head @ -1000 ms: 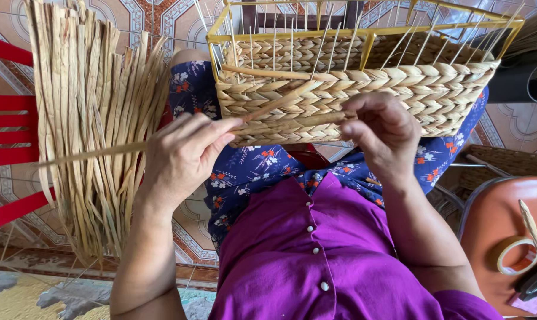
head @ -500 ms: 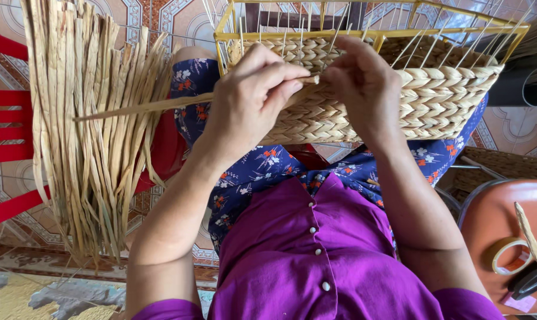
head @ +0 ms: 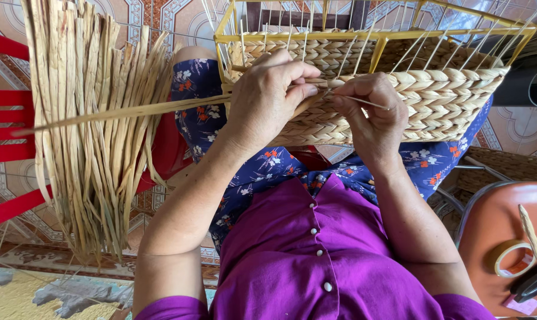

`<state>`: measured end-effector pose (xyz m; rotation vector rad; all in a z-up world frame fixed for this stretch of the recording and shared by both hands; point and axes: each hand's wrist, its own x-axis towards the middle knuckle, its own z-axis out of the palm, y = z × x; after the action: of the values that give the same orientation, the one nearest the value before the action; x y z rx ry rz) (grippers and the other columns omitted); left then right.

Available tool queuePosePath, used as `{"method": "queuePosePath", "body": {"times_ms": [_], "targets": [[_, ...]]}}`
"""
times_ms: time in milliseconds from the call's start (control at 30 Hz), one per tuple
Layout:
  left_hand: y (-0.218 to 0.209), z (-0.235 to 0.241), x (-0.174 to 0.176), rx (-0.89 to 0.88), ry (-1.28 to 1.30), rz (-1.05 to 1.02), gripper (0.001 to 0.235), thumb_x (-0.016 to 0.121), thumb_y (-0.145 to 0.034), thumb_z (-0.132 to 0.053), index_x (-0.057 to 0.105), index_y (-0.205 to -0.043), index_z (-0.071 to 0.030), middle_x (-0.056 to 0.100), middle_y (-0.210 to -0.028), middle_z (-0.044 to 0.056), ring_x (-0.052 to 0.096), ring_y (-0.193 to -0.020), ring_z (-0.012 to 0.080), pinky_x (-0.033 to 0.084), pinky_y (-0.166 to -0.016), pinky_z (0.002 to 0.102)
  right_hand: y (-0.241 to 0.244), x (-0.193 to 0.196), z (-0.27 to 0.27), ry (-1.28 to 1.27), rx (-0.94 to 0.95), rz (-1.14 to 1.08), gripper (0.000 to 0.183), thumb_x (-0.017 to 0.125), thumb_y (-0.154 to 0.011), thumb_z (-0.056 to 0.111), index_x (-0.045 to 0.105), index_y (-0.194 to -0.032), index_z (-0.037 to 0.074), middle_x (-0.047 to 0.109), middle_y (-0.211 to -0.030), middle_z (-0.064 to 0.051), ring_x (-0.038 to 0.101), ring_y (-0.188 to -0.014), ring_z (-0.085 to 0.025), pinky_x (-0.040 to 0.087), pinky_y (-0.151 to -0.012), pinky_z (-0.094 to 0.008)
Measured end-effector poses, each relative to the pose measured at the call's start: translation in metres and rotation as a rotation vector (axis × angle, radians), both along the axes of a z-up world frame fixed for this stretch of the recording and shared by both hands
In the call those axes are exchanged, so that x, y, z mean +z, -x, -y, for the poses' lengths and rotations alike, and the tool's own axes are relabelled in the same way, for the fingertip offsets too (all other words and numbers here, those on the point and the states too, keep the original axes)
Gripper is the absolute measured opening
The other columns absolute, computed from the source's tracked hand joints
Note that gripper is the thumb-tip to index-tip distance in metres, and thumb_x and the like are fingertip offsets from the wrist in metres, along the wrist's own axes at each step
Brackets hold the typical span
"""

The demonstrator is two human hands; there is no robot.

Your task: The person weaves dried palm leaves into a basket using a yellow metal frame. They repeatedly thread the leaves through the frame's vertical supports, pulling them tight to form a tight weave pattern.

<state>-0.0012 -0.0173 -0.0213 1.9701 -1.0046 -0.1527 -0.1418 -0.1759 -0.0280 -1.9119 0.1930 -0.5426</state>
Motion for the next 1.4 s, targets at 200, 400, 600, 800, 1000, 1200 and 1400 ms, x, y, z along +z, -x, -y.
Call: {"method": "queuePosePath", "body": {"times_ms": [200, 400, 600, 800, 1000, 1200, 1400], "targets": [[0.01, 0.013, -0.015, 0.097, -0.126, 0.217, 0.016, 0.087, -0.083, -0.021, 0.075, -0.087, -0.011, 0.062, -0.085, 0.002, 0.061, -0.082, 0.0169, 0.054, -0.064, 0.028, -0.005, 0.02, 0.0, 0.349, 0.031, -0.034, 0.016, 0.081, -0.096, -0.005, 0.066, -0.101, 0.001, 0.069, -0.103, -0.009, 0.066, -0.083, -0.015, 0.054, -0.07, -0.025], [0.012, 0.003, -0.009, 0.081, -0.089, 0.391, 0.022, 0.087, -0.089, -0.022, 0.073, -0.096, -0.006, 0.06, -0.097, 0.003, 0.054, -0.092, 0.0198, 0.052, -0.081, 0.034, -0.042, 0.023, 0.014, 0.347, 0.102, -0.236, 0.012, 0.066, -0.11, 0.004, 0.055, -0.105, 0.001, 0.074, -0.093, -0.011, 0.074, -0.081, -0.017, 0.057, -0.066, -0.029], [0.019, -0.023, 0.005, -0.047, -0.206, 0.479, 0.047, 0.077, -0.077, -0.029, 0.073, -0.112, 0.002, 0.06, -0.102, 0.011, 0.057, -0.093, 0.0206, 0.053, -0.081, 0.035, -0.059, 0.019, 0.016, 0.378, 0.138, -0.197, 0.008, 0.063, -0.109, 0.003, 0.056, -0.111, 0.0, 0.073, -0.087, -0.014, 0.075, -0.078, -0.02, 0.057, -0.064, -0.032], [-0.009, -0.031, 0.004, -0.143, -0.336, 0.21, 0.013, 0.072, -0.102, -0.015, 0.075, -0.113, -0.009, 0.068, -0.101, 0.007, 0.061, -0.085, 0.0151, 0.054, -0.075, 0.032, -0.044, 0.05, 0.006, 0.335, 0.026, -0.131, 0.003, 0.066, -0.111, 0.002, 0.068, -0.111, 0.0, 0.076, -0.098, -0.011, 0.074, -0.078, -0.021, 0.057, -0.064, -0.03], [-0.025, -0.038, 0.03, 0.119, -0.068, 0.56, 0.023, 0.081, -0.084, -0.038, 0.077, -0.083, -0.015, 0.066, -0.081, 0.002, 0.06, -0.076, 0.0195, 0.052, -0.066, 0.033, -0.056, 0.034, -0.006, 0.553, 0.199, -0.021, 0.014, 0.075, -0.095, 0.006, 0.072, -0.107, -0.002, 0.073, -0.095, -0.013, 0.072, -0.081, -0.025, 0.059, -0.071, -0.036], [0.0, -0.019, 0.023, 0.156, -0.165, 0.278, 0.022, 0.074, -0.098, -0.029, 0.075, -0.09, -0.009, 0.066, -0.069, 0.002, 0.06, -0.059, 0.0123, 0.05, -0.052, 0.029, -0.059, 0.011, -0.005, 0.534, 0.136, -0.085, 0.008, 0.067, -0.104, -0.002, 0.061, -0.109, -0.001, 0.071, -0.091, -0.012, 0.073, -0.081, -0.023, 0.059, -0.069, -0.035], [-0.014, 0.0, -0.025, 0.03, -0.065, 0.05, 0.012, 0.07, -0.103, -0.022, 0.073, -0.098, -0.012, 0.075, -0.076, 0.003, 0.069, -0.056, 0.0096, 0.056, -0.049, 0.026, -0.057, 0.012, 0.011, 0.098, 0.197, -0.25, 0.009, 0.058, -0.106, -0.004, 0.055, -0.112, 0.0, 0.072, -0.09, -0.006, 0.072, -0.072, -0.011, 0.06, -0.059, -0.024]]}}
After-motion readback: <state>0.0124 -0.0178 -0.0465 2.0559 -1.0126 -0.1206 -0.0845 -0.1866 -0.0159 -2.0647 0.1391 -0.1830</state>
